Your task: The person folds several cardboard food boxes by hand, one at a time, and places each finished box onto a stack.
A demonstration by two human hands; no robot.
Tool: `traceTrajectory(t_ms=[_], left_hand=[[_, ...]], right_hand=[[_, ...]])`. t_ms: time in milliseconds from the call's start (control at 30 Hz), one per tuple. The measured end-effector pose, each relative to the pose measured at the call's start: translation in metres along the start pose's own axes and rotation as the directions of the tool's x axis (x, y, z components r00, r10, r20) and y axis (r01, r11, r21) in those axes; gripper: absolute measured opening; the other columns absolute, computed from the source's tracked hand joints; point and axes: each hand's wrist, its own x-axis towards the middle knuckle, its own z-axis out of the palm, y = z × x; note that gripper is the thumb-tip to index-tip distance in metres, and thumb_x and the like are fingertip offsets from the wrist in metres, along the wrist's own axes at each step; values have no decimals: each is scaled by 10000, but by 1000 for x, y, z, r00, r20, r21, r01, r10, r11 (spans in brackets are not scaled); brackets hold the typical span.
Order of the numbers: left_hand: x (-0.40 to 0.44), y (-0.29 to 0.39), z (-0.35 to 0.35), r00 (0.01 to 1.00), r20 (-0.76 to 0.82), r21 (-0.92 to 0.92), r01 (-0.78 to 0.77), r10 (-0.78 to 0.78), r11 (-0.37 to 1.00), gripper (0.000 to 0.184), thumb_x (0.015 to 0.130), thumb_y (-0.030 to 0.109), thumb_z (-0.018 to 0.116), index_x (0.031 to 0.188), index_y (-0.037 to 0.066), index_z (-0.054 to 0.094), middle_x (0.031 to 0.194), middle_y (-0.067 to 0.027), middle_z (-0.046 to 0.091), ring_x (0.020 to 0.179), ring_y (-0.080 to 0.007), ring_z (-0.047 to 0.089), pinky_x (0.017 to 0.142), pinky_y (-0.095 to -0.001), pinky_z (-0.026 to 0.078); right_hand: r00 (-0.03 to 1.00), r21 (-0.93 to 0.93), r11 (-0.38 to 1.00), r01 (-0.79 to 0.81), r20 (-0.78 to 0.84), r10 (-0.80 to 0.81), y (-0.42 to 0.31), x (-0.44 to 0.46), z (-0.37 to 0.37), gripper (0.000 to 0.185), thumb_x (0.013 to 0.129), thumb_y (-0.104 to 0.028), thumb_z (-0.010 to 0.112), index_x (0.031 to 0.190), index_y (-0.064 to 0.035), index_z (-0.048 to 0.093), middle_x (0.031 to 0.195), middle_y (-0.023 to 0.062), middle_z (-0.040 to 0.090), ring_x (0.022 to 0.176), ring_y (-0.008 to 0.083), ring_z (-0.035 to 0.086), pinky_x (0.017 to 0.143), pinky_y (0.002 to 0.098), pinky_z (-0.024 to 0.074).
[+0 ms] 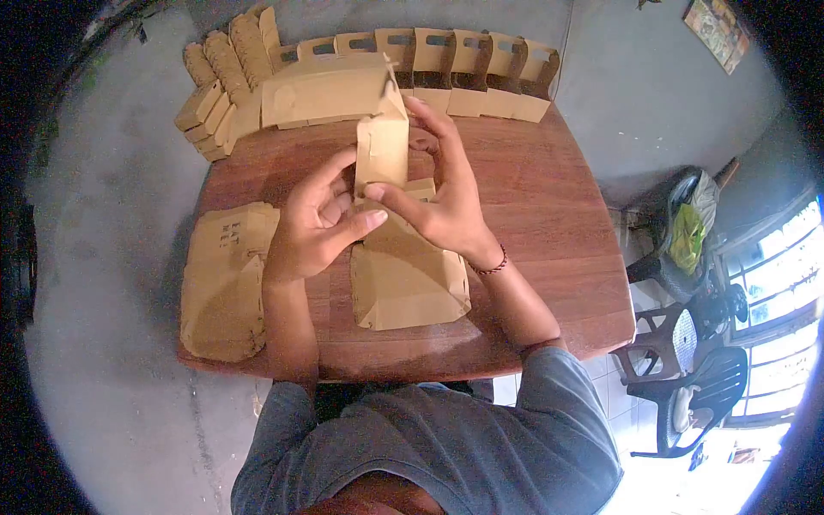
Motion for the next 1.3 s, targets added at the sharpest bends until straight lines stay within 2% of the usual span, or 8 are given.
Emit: traceTrajectory(t_ms=[67, 133, 267, 333, 567, 967, 1167, 1300], left_hand=[[0, 0, -5, 1000, 17, 94, -1, 0, 996, 507, 894, -53, 654, 1370, -67, 481, 1329, -151, 543, 1203, -198, 570, 1005, -328, 500], [0, 1, -10, 999, 47, 326, -20, 5, 945, 627, 867, -108, 648, 1438, -93, 388, 1344, -172, 546, 1207, -196, 558, 1016, -341, 491], [-3, 7, -17, 997, 53, 202, 51, -63, 978, 626, 857, -120, 660, 1431, -91, 411, 1331, -163, 561, 1182, -196, 580, 988, -325, 514], [-4, 6, -20, 998, 61, 369, 10, -35, 929, 587, 874, -94, 659, 1418, -90, 440, 1291, -169, 600, 1114, -193, 620, 957, -309, 530], [-1, 13, -14, 977, -59, 232, 214, -206, 949, 531, 890, -42, 663, 1388, -89, 485, 1205, -173, 670, 1059, -166, 646, 914, -283, 542], [-1, 9, -8, 947, -15, 209, 317, -321, 925, 473, 867, -44, 689, 1320, -90, 561, 1160, -141, 692, 1012, -145, 659, 892, -270, 549], [3, 6, -6, 977, 18, 233, 201, -211, 951, 542, 878, 24, 719, 1366, -82, 509, 1141, -153, 698, 1006, -140, 662, 865, -270, 552], [6, 10, -5, 964, -92, 207, 264, -250, 942, 407, 907, 117, 717, 1242, -58, 568, 1108, -152, 708, 970, -128, 663, 832, -269, 538]], right_hand=[[1000, -29, 999, -22, 10, 22, 1, 0, -1, 936, 737, -148, 879, 1485, -6, 333, 1439, 151, 438, 1266, 261, 506, 1074, 406, 424], [997, -239, 970, 56, 63, -42, 4, 1, -4, 980, 709, -208, 900, 1483, -1, 337, 1396, 173, 482, 1231, 277, 539, 1023, 400, 458], [992, -302, 952, 47, 129, -8, 0, 1, -7, 975, 722, -256, 885, 1488, -10, 336, 1380, 192, 497, 1211, 296, 553, 980, 398, 481], [994, -301, 953, 19, 107, 14, 0, 2, -6, 865, 766, -258, 847, 1457, 0, 396, 1371, 207, 512, 1191, 309, 564, 962, 400, 488], [998, -382, 923, 46, -14, -55, -8, 9, -8, 454, 864, -149, 753, 1273, 1, 625, 1203, 167, 651, 1057, 256, 651, 870, 347, 532], [968, -417, 899, 135, -139, -210, -9, 5, -12, 175, 809, -27, 786, 967, 18, 725, 897, 113, 709, 803, 197, 685, 706, 305, 555], [945, -534, 819, 210, -105, -311, -10, 7, -9, 143, 788, -22, 799, 921, -3, 747, 865, 97, 703, 741, 171, 682, 609, 270, 547], [942, -569, 788, 235, -67, -329, -11, 4, -8, 154, 778, -26, 806, 923, -16, 754, 856, 95, 699, 720, 179, 679, 607, 273, 550]])
